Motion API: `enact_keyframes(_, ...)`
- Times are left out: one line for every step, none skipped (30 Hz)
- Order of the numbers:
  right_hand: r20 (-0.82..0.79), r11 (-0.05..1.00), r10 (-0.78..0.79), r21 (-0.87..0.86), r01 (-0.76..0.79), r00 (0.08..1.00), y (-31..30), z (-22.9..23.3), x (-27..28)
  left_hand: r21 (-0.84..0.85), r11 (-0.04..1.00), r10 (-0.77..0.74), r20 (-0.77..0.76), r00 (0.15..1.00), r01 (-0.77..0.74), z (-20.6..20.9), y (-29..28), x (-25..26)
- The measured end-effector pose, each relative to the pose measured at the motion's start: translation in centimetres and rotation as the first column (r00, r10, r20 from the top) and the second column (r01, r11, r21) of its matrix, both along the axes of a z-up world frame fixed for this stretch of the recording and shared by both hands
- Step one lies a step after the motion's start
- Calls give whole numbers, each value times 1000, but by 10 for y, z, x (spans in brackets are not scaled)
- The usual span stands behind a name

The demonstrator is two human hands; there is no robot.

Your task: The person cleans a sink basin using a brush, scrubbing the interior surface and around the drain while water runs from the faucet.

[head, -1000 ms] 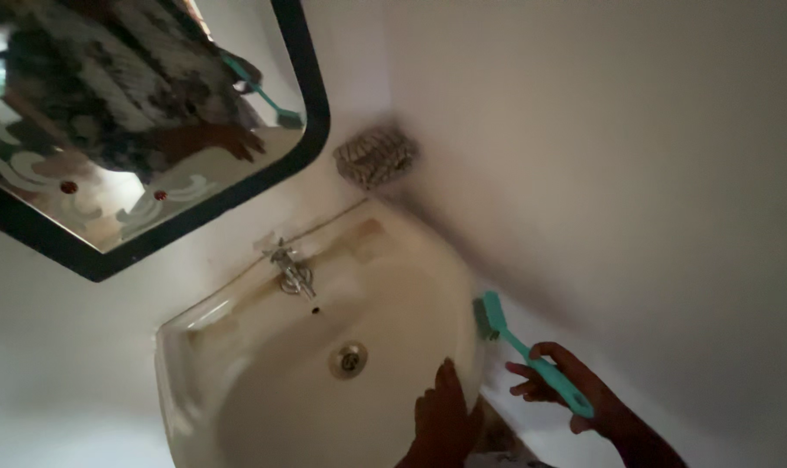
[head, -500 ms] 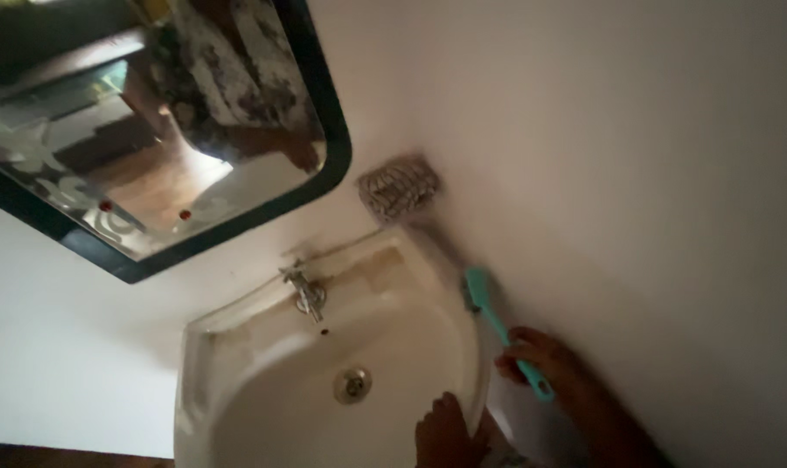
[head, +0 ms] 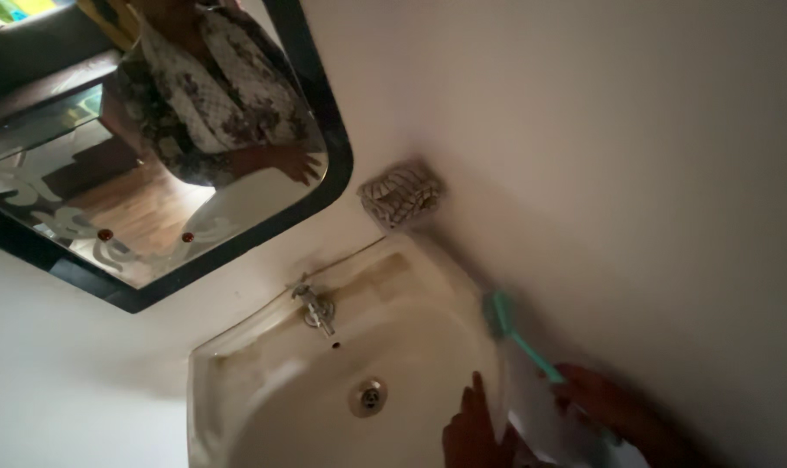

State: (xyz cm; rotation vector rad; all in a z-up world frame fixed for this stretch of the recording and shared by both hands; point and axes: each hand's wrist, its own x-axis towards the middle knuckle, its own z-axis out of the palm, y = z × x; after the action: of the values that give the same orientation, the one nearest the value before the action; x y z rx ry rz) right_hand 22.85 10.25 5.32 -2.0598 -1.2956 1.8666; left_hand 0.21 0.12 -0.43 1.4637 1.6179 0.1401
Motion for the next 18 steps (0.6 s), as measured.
enact_keyframes(-1, 1000, 9, 15, -9, 1000, -2, -3, 2, -20, 1000, -24, -15, 1000, 24, -4, 2, 4)
enact_keyframes(21, 999, 34, 42, -35, 999, -2, -5, 1, -40, 998, -48, -30, 998, 47, -9, 5, 8)
enact_keyframes(38, 996, 55, 66, -57, 998, -1, -7, 0, -43, 998, -52, -37, 998, 51, -14, 4, 11)
enact_keyframes(72, 992, 83, 93, -89, 994, 1, -7, 0, -9, 998, -64, -56, 996, 63, -21, 6, 13)
enact_keyframes(115, 984, 114, 122, -128, 987, 3, -7, -3, 24, 997, -74, -75, 994, 76, -27, 8, 13)
enact_keyframes(168, 973, 153, 149, -178, 974, 7, -8, -6, 25, 997, -75, -81, 994, 78, -33, 15, 13)
enact_keyframes(229, 953, 197, 184, -241, 953, 14, -8, -11, -43, 996, -84, -44, 995, 83, -38, 23, 14)
enact_keyframes(296, 918, 252, 227, -324, 921, 21, -10, -19, -116, 989, -93, -3, 996, 92, -42, 25, 14)
enact_keyframes(382, 871, 301, 263, -415, 874, 31, -14, -30, -120, 988, -96, -6, 995, 95, -45, 25, 16)
enact_keyframes(451, 808, 350, 298, -509, 821, 46, -18, -41, -87, 993, -82, -9, 997, 81, -47, 27, 20)
enact_keyframes(522, 725, 390, 333, -603, 758, 64, -24, -56, -54, 996, -69, -11, 998, 68, -49, 28, 23)
enact_keyframes(592, 631, 414, 361, -687, 691, 81, -33, -77, -53, 996, -71, -16, 997, 70, -50, 29, 22)
enact_keyframes(594, 572, 391, 442, -691, 703, 93, -42, -98, -102, 991, -92, -40, 995, 87, -52, 30, 22)
enact_keyframes(595, 502, 365, 521, -690, 716, 106, -51, -118, -147, 984, -111, -65, 992, 100, -54, 34, 21)
enact_keyframes(693, 419, 389, 454, -786, 607, 119, -58, -139, -140, 985, -109, -72, 991, 99, -56, 37, 20)
enact_keyframes(776, 338, 400, 370, -866, 488, 127, -65, -154, -118, 987, -116, -72, 991, 107, -59, 34, 19)
enact_keyframes(773, 339, 398, 376, -862, 493, 133, -69, -161, -96, 989, -122, -73, 990, 115, -62, 32, 19)
enact_keyframes(790, 317, 322, 429, -846, 521, 141, -72, -167, -90, 989, -121, -80, 989, 114, -65, 34, 18)
